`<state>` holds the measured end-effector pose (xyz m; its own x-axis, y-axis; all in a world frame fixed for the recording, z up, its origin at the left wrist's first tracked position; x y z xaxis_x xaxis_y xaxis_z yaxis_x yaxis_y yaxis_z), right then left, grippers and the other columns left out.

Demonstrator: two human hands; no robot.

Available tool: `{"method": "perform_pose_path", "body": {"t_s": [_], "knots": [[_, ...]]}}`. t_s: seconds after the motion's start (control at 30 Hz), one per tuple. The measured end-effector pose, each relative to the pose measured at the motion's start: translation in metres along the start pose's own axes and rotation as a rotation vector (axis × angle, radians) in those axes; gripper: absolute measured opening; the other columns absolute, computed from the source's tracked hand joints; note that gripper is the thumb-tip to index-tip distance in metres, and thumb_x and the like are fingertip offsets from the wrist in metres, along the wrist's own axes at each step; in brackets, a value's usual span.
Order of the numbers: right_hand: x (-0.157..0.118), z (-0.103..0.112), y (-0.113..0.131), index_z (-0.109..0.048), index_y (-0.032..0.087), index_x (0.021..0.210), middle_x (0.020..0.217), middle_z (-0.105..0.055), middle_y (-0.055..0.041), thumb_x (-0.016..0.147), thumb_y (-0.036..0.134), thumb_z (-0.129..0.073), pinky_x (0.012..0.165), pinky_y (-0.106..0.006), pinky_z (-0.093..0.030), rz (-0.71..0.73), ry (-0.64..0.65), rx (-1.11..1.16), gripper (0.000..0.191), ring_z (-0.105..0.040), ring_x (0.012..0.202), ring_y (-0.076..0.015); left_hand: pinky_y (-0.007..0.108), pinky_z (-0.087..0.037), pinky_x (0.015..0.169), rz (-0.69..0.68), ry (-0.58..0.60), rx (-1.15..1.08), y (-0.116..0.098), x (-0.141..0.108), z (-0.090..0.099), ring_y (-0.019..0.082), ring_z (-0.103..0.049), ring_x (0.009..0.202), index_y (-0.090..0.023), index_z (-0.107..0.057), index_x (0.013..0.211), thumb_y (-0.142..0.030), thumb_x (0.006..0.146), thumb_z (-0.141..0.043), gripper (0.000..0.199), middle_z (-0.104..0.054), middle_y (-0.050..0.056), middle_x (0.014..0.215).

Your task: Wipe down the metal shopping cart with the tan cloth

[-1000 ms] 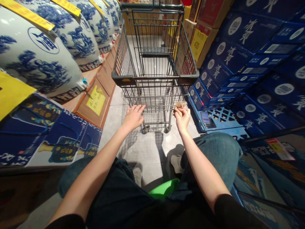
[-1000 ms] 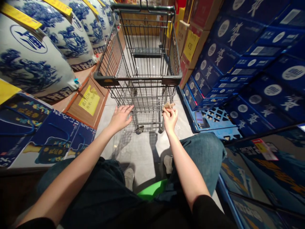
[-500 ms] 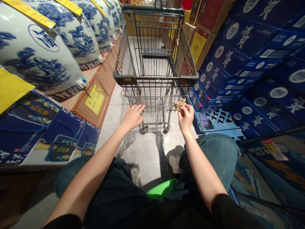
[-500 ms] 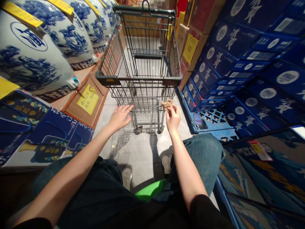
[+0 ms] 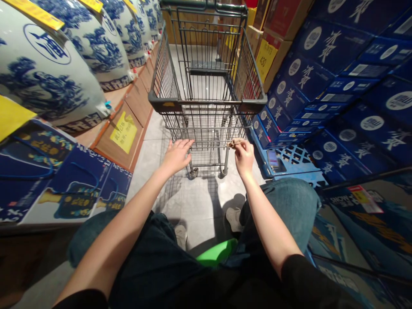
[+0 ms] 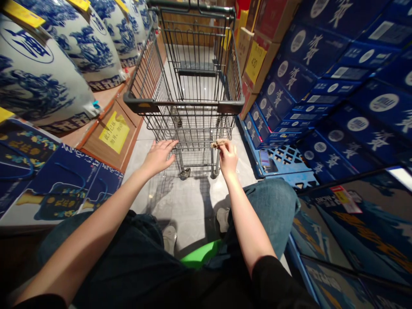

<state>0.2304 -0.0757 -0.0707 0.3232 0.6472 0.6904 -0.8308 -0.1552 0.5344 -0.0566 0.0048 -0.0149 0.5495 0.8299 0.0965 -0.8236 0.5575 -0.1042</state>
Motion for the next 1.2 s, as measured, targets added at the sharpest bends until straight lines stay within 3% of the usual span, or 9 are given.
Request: {"method": "perform_pose_path", "body": {"t_s": [0.1,0.27,0.43,0.6,0.77,0.9,1.1,1.2], "knots": [[-0.004,-0.005,-0.001,-0.077,0.024,0.096,0.116,-0.073,-0.0121,0.093,0.017,-0.049,0.096,-0.048,-0.060,-0.020,0.034,-0.006,0.030,-0.065,0.110,-0.0287,0.064,-0.026,0.135,0.002,0.034,-0.007,-0.001,0.000,0.002,0.034,-0.046,0.158,-0.019,-0.044,0.167,-0.028,0.101,-0.047,0.067,-0.052,0.013,0.168],[-0.004,-0.004,-0.005,-0.078,0.026,0.109,0.125,-0.070,-0.0136,0.095,0.017,-0.050,0.106,-0.054,-0.055,-0.031,0.035,-0.003,0.033,-0.064,0.122,-0.0322,0.064,-0.028,0.135,-0.002,0.017,-0.003,-0.001,0.000,0.004,0.034,-0.048,0.157,-0.021,-0.045,0.166,-0.028,0.101,-0.048,0.066,-0.054,0.013,0.167],[-0.005,-0.006,-0.006,-0.078,0.024,0.101,0.120,-0.073,-0.0141,0.094,0.014,-0.048,0.103,-0.055,-0.056,-0.098,0.095,0.012,0.032,-0.064,0.118,-0.0314,0.064,-0.028,0.135,-0.005,0.024,-0.005,-0.001,0.001,0.003,0.034,-0.047,0.157,-0.019,-0.046,0.166,-0.028,0.100,-0.047,0.066,-0.054,0.014,0.167],[-0.003,-0.006,0.005,-0.079,0.025,0.110,0.124,-0.073,-0.0148,0.097,0.017,-0.047,0.105,-0.054,-0.056,-0.055,0.024,0.058,0.036,-0.064,0.120,-0.0320,0.064,-0.027,0.135,0.004,0.025,-0.012,-0.001,0.001,0.003,0.035,-0.046,0.158,-0.019,-0.045,0.166,-0.028,0.101,-0.047,0.066,-0.052,0.014,0.168],[-0.006,-0.013,0.007,-0.081,0.024,0.101,0.109,-0.074,-0.0132,0.097,0.012,-0.047,0.103,-0.052,-0.057,-0.068,0.133,-0.010,0.036,-0.066,0.111,-0.0306,0.063,-0.028,0.135,0.006,0.023,-0.022,-0.001,0.002,0.004,0.035,-0.048,0.157,-0.019,-0.047,0.165,-0.029,0.101,-0.047,0.065,-0.054,0.014,0.167],[-0.005,-0.012,0.005,-0.081,0.025,0.112,0.122,-0.073,-0.0145,0.096,0.009,-0.048,0.108,-0.053,-0.055,0.009,0.166,-0.053,0.040,-0.063,0.120,-0.0311,0.064,-0.027,0.135,0.006,0.030,-0.028,-0.002,0.002,0.004,0.035,-0.047,0.157,-0.018,-0.046,0.165,-0.029,0.101,-0.045,0.065,-0.053,0.014,0.167],[-0.010,-0.018,0.009,-0.082,0.026,0.101,0.109,-0.075,-0.0120,0.098,0.010,-0.049,0.104,-0.051,-0.058,0.062,0.107,-0.053,0.037,-0.063,0.113,-0.0299,0.063,-0.026,0.136,0.023,0.034,-0.021,-0.003,0.002,0.006,0.034,-0.047,0.157,-0.019,-0.047,0.165,-0.029,0.101,-0.047,0.064,-0.053,0.013,0.167],[-0.011,-0.021,0.011,-0.082,0.025,0.106,0.114,-0.075,-0.0123,0.098,0.010,-0.049,0.106,-0.053,-0.056,0.089,0.072,-0.009,0.037,-0.062,0.116,-0.0296,0.064,-0.027,0.136,0.023,0.041,-0.019,-0.004,0.002,0.007,0.035,-0.047,0.157,-0.017,-0.047,0.164,-0.027,0.101,-0.047,0.064,-0.053,0.015,0.167]]}}
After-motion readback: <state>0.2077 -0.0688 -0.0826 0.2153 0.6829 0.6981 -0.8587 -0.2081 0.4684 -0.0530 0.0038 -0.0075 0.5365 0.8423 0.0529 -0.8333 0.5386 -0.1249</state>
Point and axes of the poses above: each hand's wrist, its own x-axis towards the middle knuckle, its own z-axis out of the back of the hand, y = z × x, the point moved 2 cm from there along x, towards the middle knuckle
